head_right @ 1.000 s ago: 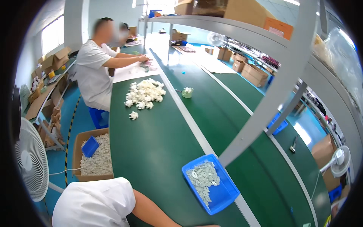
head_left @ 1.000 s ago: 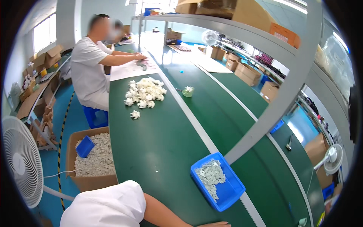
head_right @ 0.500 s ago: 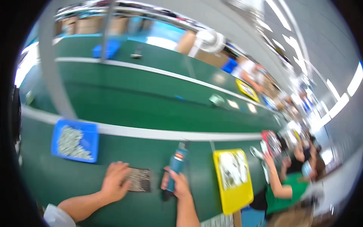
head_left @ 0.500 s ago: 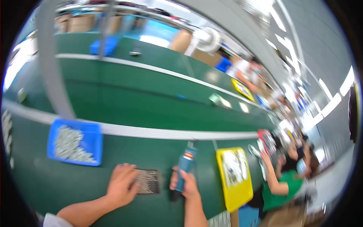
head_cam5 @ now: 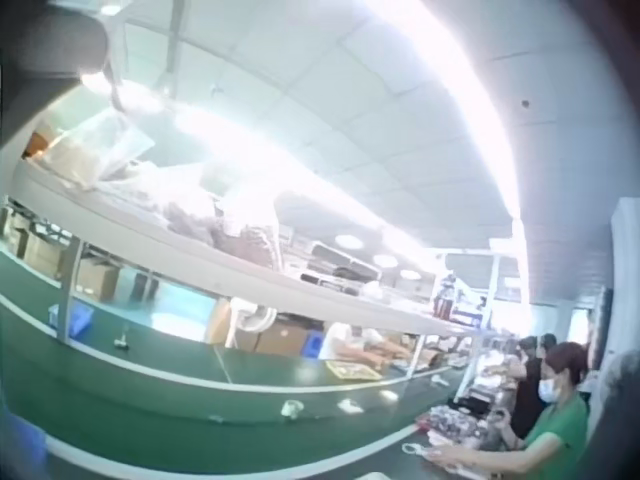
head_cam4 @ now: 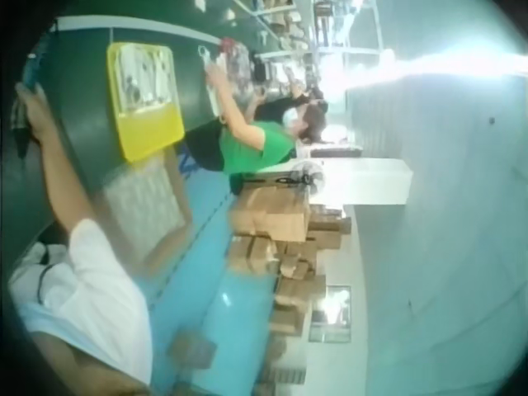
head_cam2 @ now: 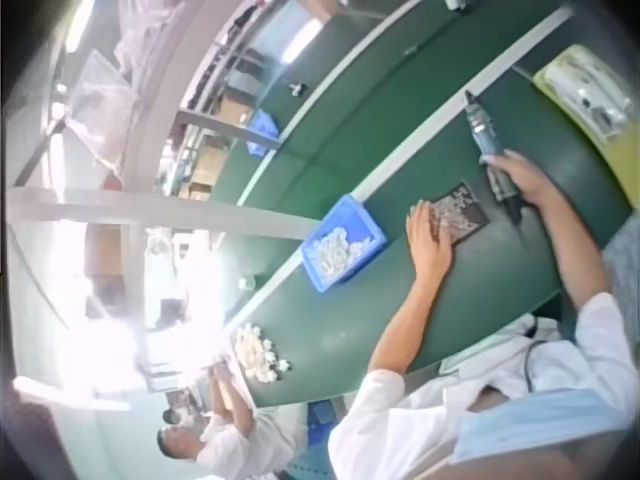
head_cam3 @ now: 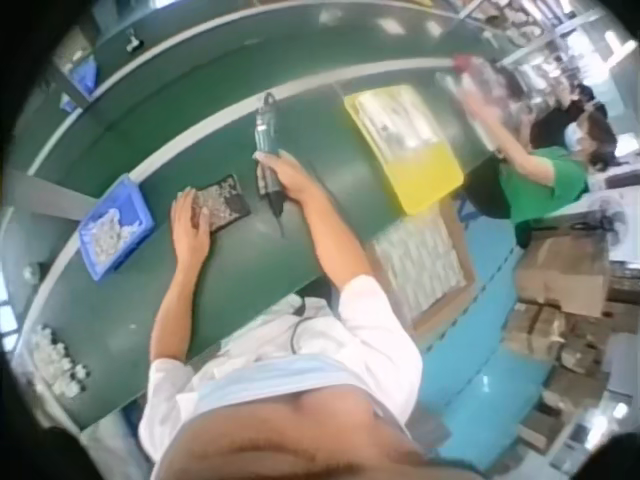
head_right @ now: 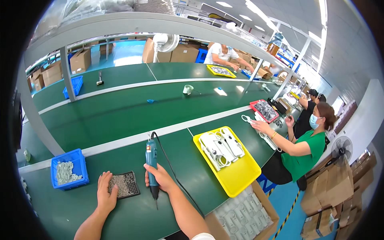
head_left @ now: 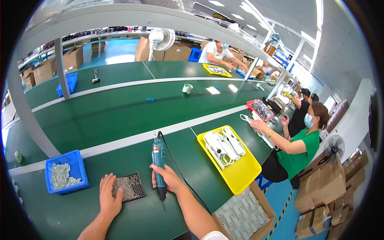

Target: Assembling small electronic components into plastic housings using an electric screwdriver on a factory production line.

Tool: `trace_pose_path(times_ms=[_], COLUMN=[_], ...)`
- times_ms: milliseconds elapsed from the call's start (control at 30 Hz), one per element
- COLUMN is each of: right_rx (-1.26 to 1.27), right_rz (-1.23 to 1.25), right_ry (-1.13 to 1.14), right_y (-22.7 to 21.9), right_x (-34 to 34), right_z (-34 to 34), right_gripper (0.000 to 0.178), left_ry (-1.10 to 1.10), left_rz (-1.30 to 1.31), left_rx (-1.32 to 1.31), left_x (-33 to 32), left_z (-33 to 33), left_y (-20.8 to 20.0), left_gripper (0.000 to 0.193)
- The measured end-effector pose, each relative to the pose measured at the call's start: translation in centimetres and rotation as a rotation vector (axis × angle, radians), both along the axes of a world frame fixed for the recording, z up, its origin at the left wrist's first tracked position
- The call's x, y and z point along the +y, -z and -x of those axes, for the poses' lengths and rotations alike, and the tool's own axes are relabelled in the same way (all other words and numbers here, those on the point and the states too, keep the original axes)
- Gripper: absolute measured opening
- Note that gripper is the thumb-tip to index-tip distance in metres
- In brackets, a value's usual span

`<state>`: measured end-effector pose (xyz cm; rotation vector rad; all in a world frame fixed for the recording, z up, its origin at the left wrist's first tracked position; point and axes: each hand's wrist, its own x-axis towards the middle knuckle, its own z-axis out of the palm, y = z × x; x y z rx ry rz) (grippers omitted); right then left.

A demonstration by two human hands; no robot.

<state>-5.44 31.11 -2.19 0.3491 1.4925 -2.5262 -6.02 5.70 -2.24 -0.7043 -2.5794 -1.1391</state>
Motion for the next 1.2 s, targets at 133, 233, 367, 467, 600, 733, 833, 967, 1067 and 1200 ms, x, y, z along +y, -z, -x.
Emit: trace_pose_path(times_ms=[133, 233, 367, 467, 600, 733, 833, 967, 1067, 1200], right_rx=[0.04, 0.067, 0.096, 0.128, 0.192, 0.2, 0.266, 0.338, 0.328, 0.398], right_rz=[-0.002, -0.039, -0.101, -0.12, -0.125, -0.153, -0.212, -0.176, -0.174, -0.1], right_ry=[0.003, 0.006, 0.05, 0.09, 0.137, 0.293, 0.318, 0.407, 0.449, 0.452], right_y=[-0.4, -0.4, 0.0, -0.2, 0.5, -0.1, -0.2, 1.8, 1.3, 1.7], right_x=[-0.1, 0.2, -0.4, -1.1, -1.6, -1.9, -1.8, -3.0, -3.5, -4.0], right_z=[0.2, -0.1, -0.5, -1.0, -1.1, -1.9, -1.5, -1.1, -2.9, -3.6], right_gripper=[0.031, 0.033, 0.035, 0.035, 0.034, 0.034, 0.034, 0.039, 0.043, 0.04], left_ry=[-0.052, -0.084, -0.09, -0.092, -0.127, -0.096, -0.07, -0.108, -0.126, -0.133], left_rz=[-0.069, -0.076, -0.079, -0.054, -0.07, -0.04, -0.066, 0.051, 0.071, 0.063], left_rx=[0.02, 0.076, 0.129, 0.181, 0.179, 0.214, 0.233, 0.3, 0.319, 0.309], left_x=[0.6, 1.0, 0.9, 0.5, -0.1, 0.7, 1.0, 0.7, 0.8, 0.6], left_z=[-0.3, -0.3, -0.8, -0.7, -0.7, 0.0, 0.1, 0.3, 0.1, -0.3], left_y=[-0.2, 0.0, 0.3, 0.5, 0.9, 0.8, 0.7, 2.1, 2.3, 1.9], left_gripper=[0.04, 0.04, 0.039, 0.04, 0.042, 0.044, 0.043, 0.043, 0.044, 0.045])
